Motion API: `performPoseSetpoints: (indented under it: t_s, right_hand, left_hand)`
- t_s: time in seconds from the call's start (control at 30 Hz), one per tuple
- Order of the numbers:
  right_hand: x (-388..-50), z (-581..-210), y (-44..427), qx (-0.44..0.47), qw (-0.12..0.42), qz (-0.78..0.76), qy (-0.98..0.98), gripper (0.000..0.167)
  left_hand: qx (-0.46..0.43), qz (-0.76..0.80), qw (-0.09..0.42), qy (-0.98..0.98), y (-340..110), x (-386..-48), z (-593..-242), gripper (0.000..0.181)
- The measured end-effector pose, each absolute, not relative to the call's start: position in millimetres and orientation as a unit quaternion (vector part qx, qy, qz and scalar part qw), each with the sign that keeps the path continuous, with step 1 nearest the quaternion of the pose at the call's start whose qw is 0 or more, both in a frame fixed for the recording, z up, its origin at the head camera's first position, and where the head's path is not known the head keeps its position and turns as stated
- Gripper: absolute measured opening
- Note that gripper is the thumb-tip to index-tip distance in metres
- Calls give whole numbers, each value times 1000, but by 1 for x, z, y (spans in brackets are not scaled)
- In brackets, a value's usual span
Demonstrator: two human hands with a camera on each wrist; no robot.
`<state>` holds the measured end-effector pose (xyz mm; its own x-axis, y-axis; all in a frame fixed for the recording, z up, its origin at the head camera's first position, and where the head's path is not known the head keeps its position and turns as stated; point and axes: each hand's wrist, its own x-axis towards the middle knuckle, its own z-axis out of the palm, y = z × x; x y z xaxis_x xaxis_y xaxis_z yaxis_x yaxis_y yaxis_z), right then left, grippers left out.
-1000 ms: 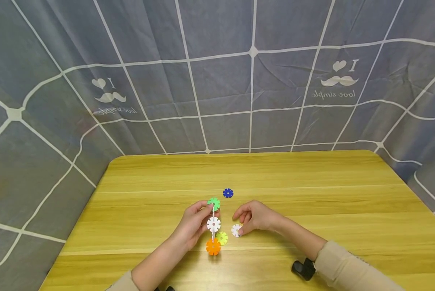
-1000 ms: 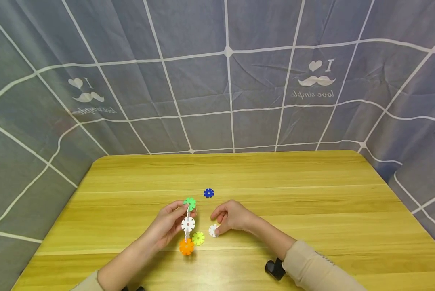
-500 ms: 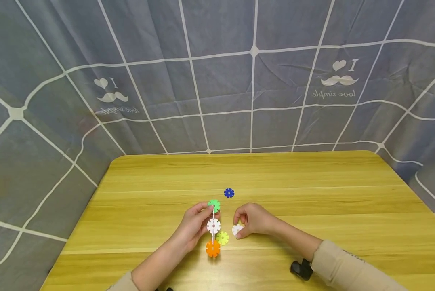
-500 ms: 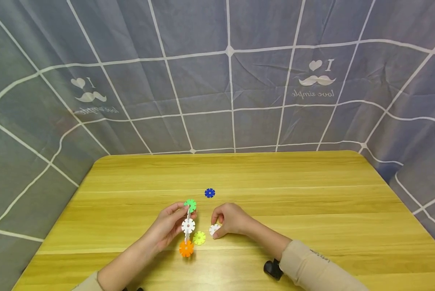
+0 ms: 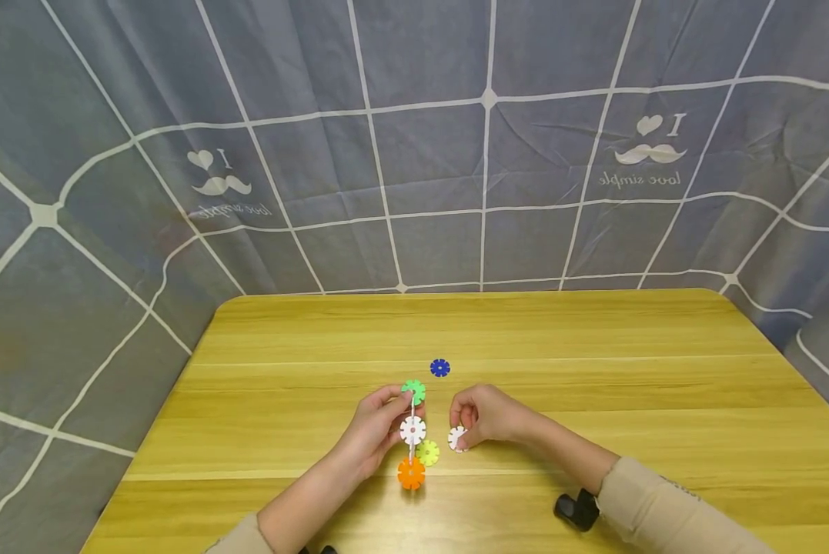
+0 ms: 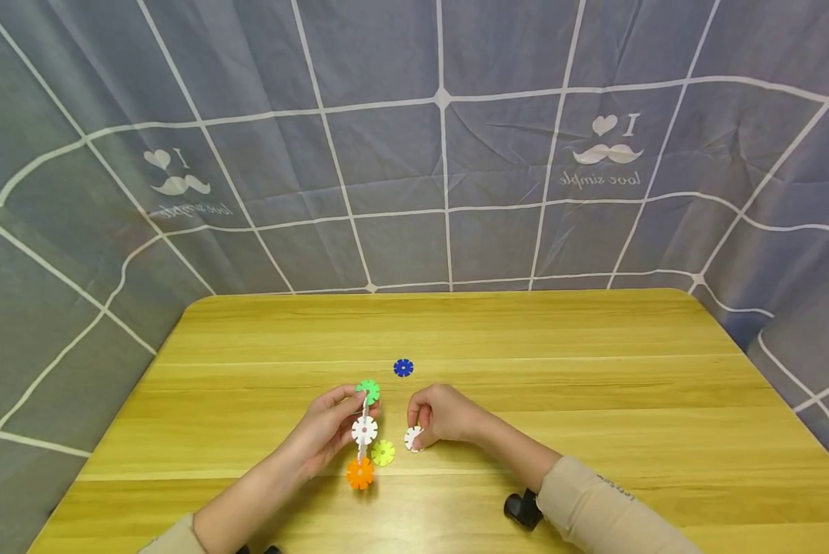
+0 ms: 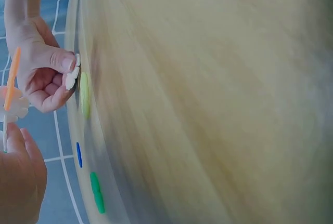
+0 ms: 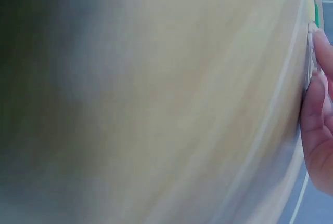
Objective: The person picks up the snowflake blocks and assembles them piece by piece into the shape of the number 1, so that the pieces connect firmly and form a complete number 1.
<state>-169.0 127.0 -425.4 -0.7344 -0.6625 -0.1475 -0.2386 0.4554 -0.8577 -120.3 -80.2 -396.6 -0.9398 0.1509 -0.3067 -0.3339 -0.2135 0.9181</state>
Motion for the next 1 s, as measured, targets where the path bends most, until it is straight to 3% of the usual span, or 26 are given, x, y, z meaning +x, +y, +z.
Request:
performPoseSetpoints:
  t_s: [0.47,1.0]
  right_hand:
    - [-178,-424,135,-226,296,-473,798,12]
    - [-189,-413,139,-244,256,-525,774,13]
  left_hand:
    - [-80,778,158,602,-81,-118,-398,21]
    - [-70,779,167,600,-76,-118,-401,24]
